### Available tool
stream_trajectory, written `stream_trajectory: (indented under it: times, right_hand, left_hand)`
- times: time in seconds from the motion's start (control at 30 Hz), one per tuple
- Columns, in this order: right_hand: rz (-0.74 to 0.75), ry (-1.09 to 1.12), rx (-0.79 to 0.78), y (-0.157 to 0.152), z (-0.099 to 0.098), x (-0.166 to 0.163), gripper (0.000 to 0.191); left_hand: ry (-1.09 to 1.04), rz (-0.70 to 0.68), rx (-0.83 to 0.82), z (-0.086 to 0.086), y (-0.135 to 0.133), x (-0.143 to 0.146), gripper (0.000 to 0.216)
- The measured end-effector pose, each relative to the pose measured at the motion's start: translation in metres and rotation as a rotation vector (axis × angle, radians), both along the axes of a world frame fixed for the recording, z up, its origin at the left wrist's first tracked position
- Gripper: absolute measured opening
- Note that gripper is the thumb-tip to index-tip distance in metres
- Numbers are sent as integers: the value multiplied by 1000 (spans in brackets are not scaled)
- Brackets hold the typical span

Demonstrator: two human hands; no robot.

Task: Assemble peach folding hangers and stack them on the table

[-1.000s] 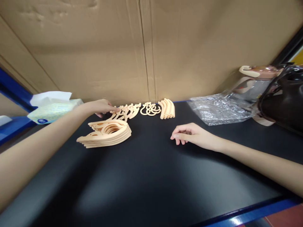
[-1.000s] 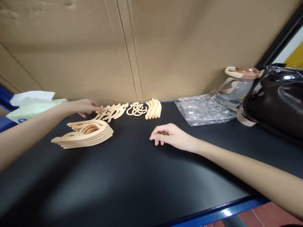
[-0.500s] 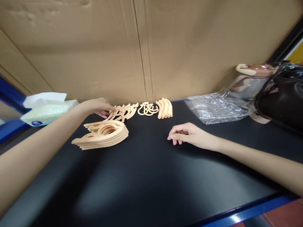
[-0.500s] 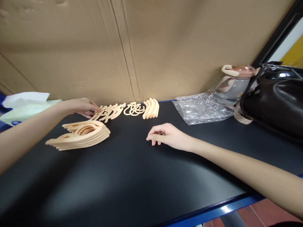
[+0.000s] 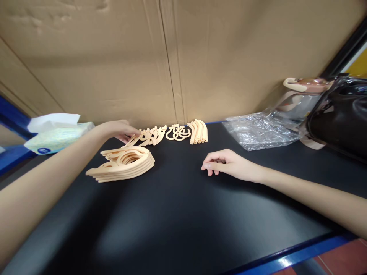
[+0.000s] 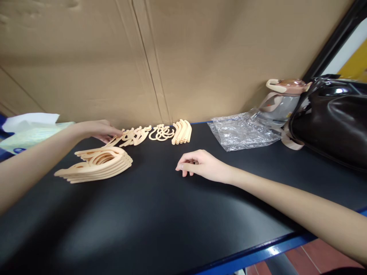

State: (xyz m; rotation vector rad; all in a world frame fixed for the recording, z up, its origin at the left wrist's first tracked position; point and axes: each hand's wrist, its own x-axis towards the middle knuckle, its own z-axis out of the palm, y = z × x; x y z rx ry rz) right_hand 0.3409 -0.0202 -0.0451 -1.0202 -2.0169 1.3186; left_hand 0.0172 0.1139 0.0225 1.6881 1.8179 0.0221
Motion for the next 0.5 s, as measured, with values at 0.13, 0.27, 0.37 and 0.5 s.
stream_trajectory:
  times: [0.13,0.27,0.37,0.5]
  right_hand:
    - [9,-3,-1,0,0,1,24]
    - [12,2,5,0,0,1,24]
    - [17,-2,15,1,0,1,24]
    - [15,-15,23,0,1,0,24]
  left_hand:
    - [40,-15,-6,-2,6,-3,33]
    - [66,-41,-5,0,5,-4,32]
    - [89,-55,39,5,3,-3,32]
    - [123,-79,189,13,-2,-2,30]
